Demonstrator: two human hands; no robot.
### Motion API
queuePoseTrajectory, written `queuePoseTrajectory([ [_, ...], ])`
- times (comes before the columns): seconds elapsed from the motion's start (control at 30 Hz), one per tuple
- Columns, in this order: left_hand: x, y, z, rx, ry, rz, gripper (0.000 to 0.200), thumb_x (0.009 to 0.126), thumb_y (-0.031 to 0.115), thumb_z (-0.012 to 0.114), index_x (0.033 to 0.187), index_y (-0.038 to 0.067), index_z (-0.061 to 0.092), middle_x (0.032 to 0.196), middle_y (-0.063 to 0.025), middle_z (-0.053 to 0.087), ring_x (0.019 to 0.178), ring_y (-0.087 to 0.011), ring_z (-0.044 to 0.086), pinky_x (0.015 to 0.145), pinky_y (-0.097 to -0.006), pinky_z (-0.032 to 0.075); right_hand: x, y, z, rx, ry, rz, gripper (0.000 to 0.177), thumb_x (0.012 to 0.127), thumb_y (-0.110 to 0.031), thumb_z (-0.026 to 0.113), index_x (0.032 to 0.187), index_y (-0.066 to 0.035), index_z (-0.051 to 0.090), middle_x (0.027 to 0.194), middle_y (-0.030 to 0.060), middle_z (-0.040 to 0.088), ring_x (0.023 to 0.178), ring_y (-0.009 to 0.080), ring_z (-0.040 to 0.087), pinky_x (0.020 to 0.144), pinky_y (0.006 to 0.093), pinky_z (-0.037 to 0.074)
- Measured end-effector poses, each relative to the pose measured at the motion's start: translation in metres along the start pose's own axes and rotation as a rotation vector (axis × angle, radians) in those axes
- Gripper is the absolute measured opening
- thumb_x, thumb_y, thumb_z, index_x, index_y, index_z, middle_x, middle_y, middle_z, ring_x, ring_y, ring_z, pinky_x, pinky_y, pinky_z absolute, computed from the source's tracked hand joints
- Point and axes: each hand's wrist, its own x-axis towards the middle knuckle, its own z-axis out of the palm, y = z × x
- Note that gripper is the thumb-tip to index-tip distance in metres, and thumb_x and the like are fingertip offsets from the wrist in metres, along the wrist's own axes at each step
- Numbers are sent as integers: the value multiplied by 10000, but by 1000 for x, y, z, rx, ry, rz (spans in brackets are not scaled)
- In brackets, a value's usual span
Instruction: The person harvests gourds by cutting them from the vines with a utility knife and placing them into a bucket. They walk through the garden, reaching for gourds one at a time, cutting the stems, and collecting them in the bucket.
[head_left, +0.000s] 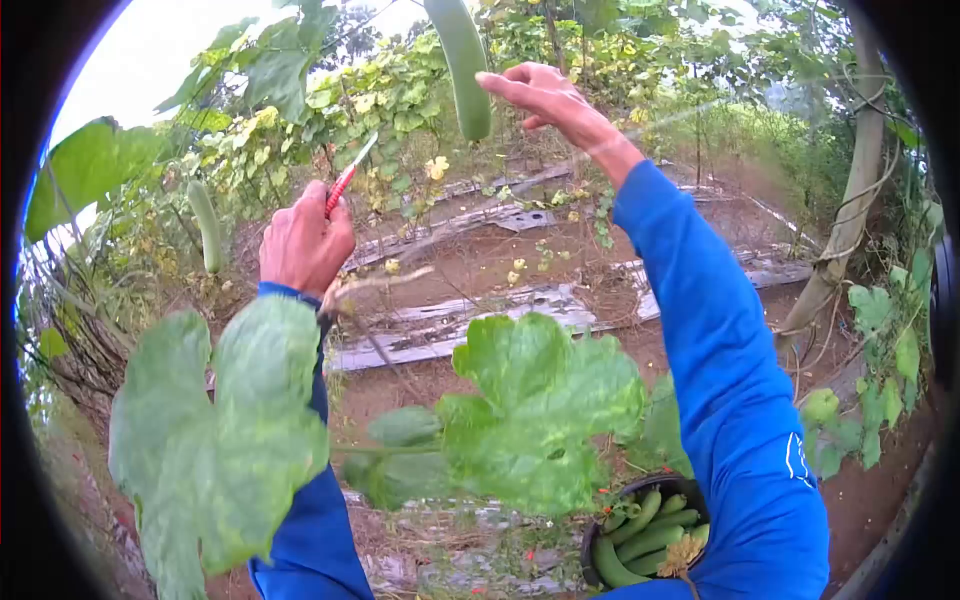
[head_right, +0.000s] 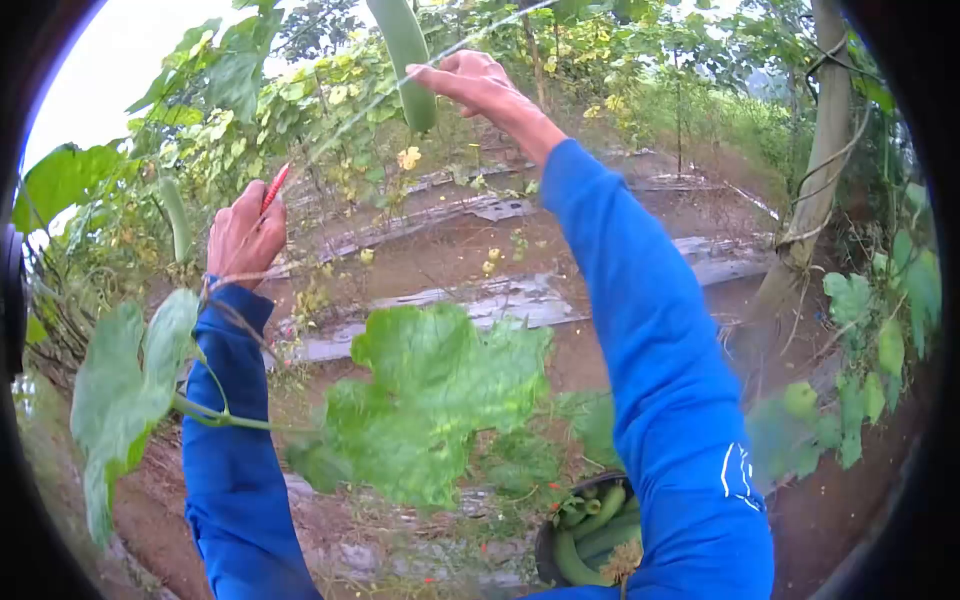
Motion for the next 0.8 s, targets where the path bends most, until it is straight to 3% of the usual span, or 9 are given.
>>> queuePoseTrajectory([
  [0.03, 11, 7, -1, 11, -15, -15, 237, 889, 256, 517, 900, 23, 559, 713, -285, 631, 749, -479, 638, 700, -574, 470, 9, -5, -2, 28, 33, 9, 960, 739, -717, 652, 1227, 104, 551, 1007, 226, 621, 880, 286, 662, 705, 370, 571],
  [0.07, 29, 7, -1, 21, 3, -14, 237, 889, 256, 517, 900, 23, 559, 713, -285, 631, 749, -479, 638, 700, -574, 470, 29, -8, -1, 33, 38, -10, 960, 739, -717, 652, 1227, 104, 551, 1007, 226, 621, 880, 286, 662, 705, 370, 571],
  [0.13, 66, 20, 6, 21, 53, 30, 266, 893, 281, 510, 892, 19, 561, 726, -286, 633, 744, -483, 636, 710, -568, 472, 64, 2, -4, -64, 13, 13, 1068, 686, -785, 637, 1300, 78, 505, 1158, 243, 588, 1021, 337, 620, 739, 418, 558],
  [0.23, 112, 40, 4, 11, 54, 49, 263, 887, 267, 492, 890, 18, 576, 736, -277, 645, 731, -472, 645, 716, -551, 485, 98, 12, 11, 11, 150, -26, 1071, 652, -790, 656, 1283, 66, 533, 1107, 247, 623, 1031, 349, 637, 751, 434, 571],
  [0.3, 138, 51, 3, 17, 45, 77, 267, 880, 263, 480, 898, 19, 586, 745, -269, 652, 728, -463, 650, 719, -541, 493, 109, 20, 15, 31, 149, -41, 1053, 633, -770, 684, 1271, 57, 549, 1079, 247, 646, 1016, 354, 654, 770, 453, 579],
  [0.37, 161, 59, 6, 8, 43, 105, 273, 872, 259, 469, 905, 20, 596, 754, -261, 659, 725, -454, 656, 722, -531, 500, 102, 22, 14, 2, 8, -118, 1007, 648, -745, 693, 1252, 49, 560, 1054, 241, 661, 976, 356, 672, 787, 460, 585],
  [0.4, 172, 64, 9, 35, 53, 109, 289, 861, 264, 461, 913, 18, 603, 763, -258, 662, 728, -446, 659, 728, -529, 503, 95, 23, 13, 69, -50, -164, 899, 680, -719, 691, 1177, 25, 604, 1012, 210, 666, 927, 319, 682, 753, 427, 585],
  [0.53, 217, 78, 18, 78, 77, 135, 337, 845, 305, 454, 937, 25, 618, 794, -260, 665, 766, -439, 663, 749, -537, 501, 66, 17, 1, 278, -30, -188, 732, 740, -669, 670, 1074, -19, 642, 897, 127, 648, 832, 240, 668, 708, 393, 549],
  [0.8, 249, 70, 42, 111, 99, 242, 360, 851, 319, 449, 942, 25, 638, 807, -271, 665, 794, -449, 661, 757, -536, 497, 45, 16, 3, 376, -8, -186, 698, 728, -607, 701, 1085, -12, 628, 888, 115, 635, 787, 211, 645, 657, 356, 538],
])
